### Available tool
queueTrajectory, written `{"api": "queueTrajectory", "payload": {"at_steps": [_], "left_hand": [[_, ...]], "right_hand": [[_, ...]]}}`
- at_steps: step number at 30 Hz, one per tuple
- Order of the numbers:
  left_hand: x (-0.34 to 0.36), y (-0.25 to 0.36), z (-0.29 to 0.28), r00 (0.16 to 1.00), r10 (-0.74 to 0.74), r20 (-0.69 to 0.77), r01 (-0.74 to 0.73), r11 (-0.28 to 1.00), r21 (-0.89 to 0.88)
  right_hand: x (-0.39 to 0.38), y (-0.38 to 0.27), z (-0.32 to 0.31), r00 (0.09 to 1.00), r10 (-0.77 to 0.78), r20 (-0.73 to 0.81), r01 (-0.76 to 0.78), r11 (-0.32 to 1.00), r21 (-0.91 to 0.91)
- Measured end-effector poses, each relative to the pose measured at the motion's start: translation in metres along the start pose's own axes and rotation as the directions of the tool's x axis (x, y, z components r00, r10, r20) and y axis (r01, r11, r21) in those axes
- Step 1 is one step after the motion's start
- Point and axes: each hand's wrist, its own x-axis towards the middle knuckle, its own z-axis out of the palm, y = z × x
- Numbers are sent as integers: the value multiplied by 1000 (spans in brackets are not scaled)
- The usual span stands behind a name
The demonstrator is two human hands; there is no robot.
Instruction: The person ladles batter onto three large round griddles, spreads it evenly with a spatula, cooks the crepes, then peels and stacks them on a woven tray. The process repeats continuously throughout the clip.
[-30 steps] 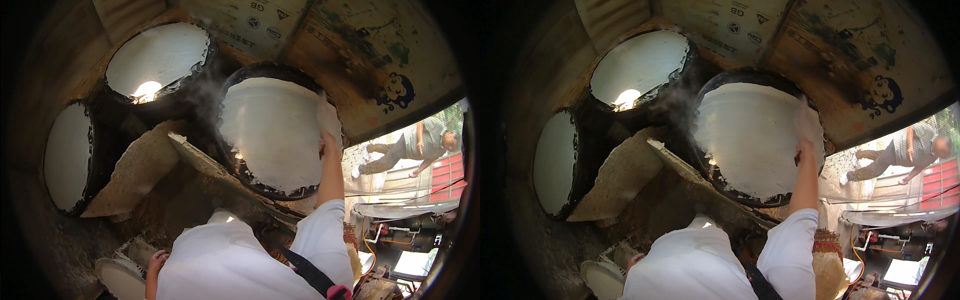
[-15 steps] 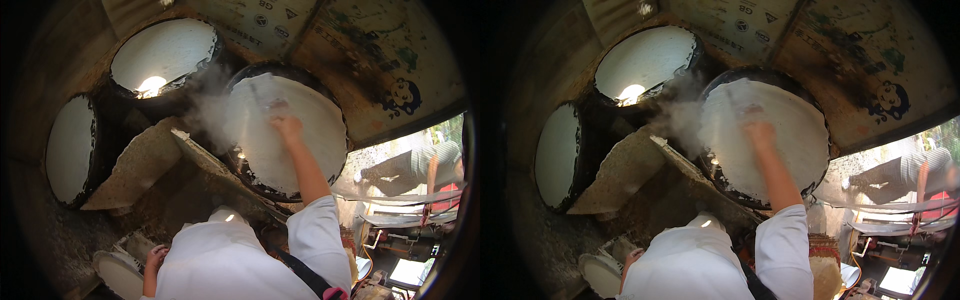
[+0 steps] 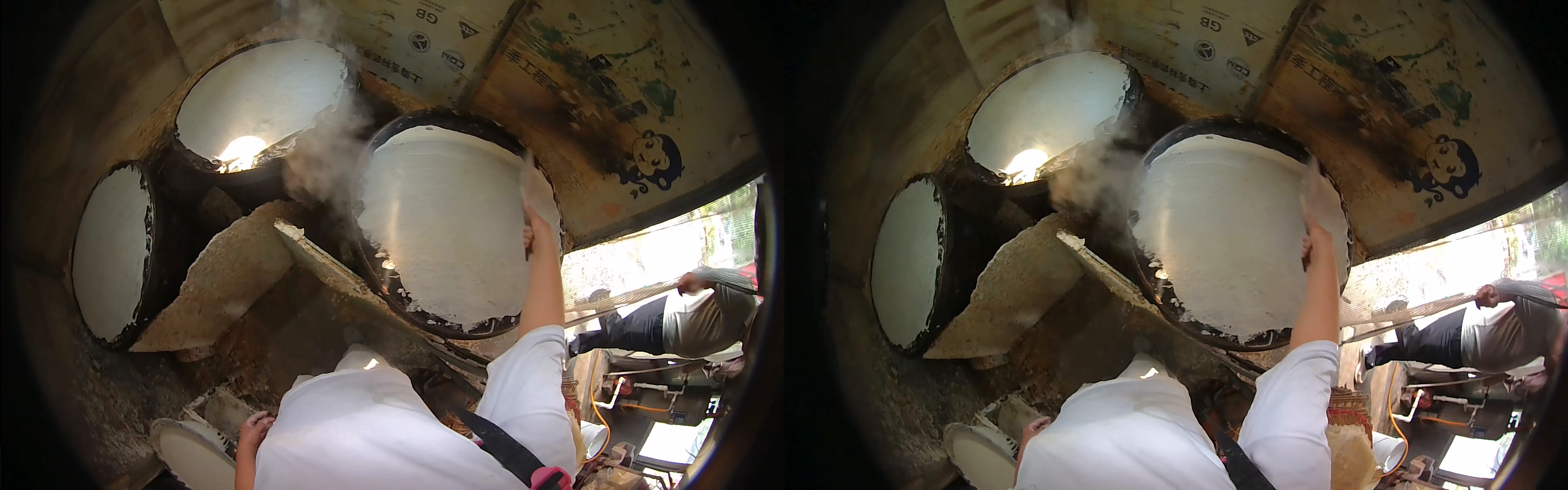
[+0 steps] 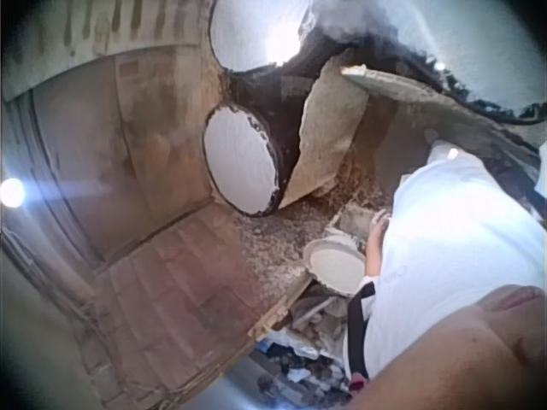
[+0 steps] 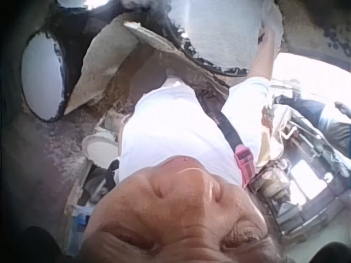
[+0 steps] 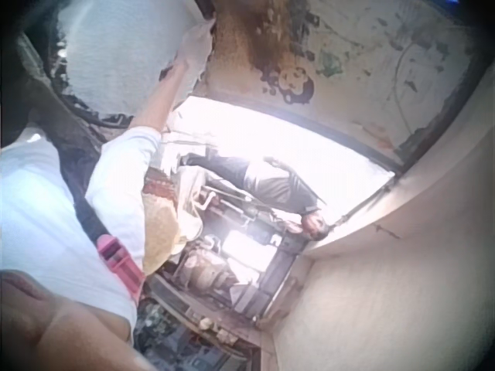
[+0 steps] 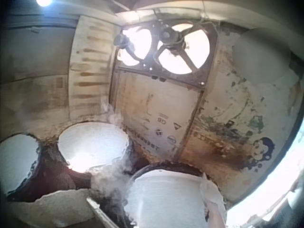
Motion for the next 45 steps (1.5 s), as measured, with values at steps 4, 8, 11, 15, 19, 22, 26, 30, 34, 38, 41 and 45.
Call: {"api": "queueTrajectory", "payload": {"at_steps": [4,8,11,15,19,22,26,30,34,38,41,45], "left_hand": [[-5,14,6,1000,13,15,-12,999,-39],[-6,16,12,1000,9,18,-9,1000,-9],[-6,14,17,999,24,33,-24,1000,-3],[-10,14,18,1000,2,-26,0,998,65],[-15,12,14,1000,-3,-19,3,1000,18],[-13,3,13,999,-34,-36,34,999,12],[-8,-3,16,999,-32,-34,32,999,16],[-9,13,16,1000,-8,-7,8,1000,25],[-12,27,22,999,-10,-33,11,999,33],[-11,26,24,1000,-8,-2,8,998,61],[-10,20,22,999,26,38,-30,994,102],[-14,12,22,1000,20,14,-21,996,83]], "right_hand": [[-66,-31,80,998,-36,56,52,952,-302],[-110,-30,130,821,-344,455,556,662,-503],[-107,-15,152,628,-572,528,758,296,-581],[-51,-11,138,658,-561,502,729,310,-610],[16,-9,54,368,-831,418,792,44,-609],[46,-1,1,836,-546,47,410,566,-715],[63,-5,-21,968,-144,-207,47,910,-413],[41,-29,12,995,48,85,-40,995,-93],[-11,-42,73,947,-163,276,213,964,-162],[-40,-57,122,912,-101,397,342,720,-603],[-42,-54,135,683,-554,476,726,444,-524],[-20,-63,117,674,-555,487,728,386,-567]]}}
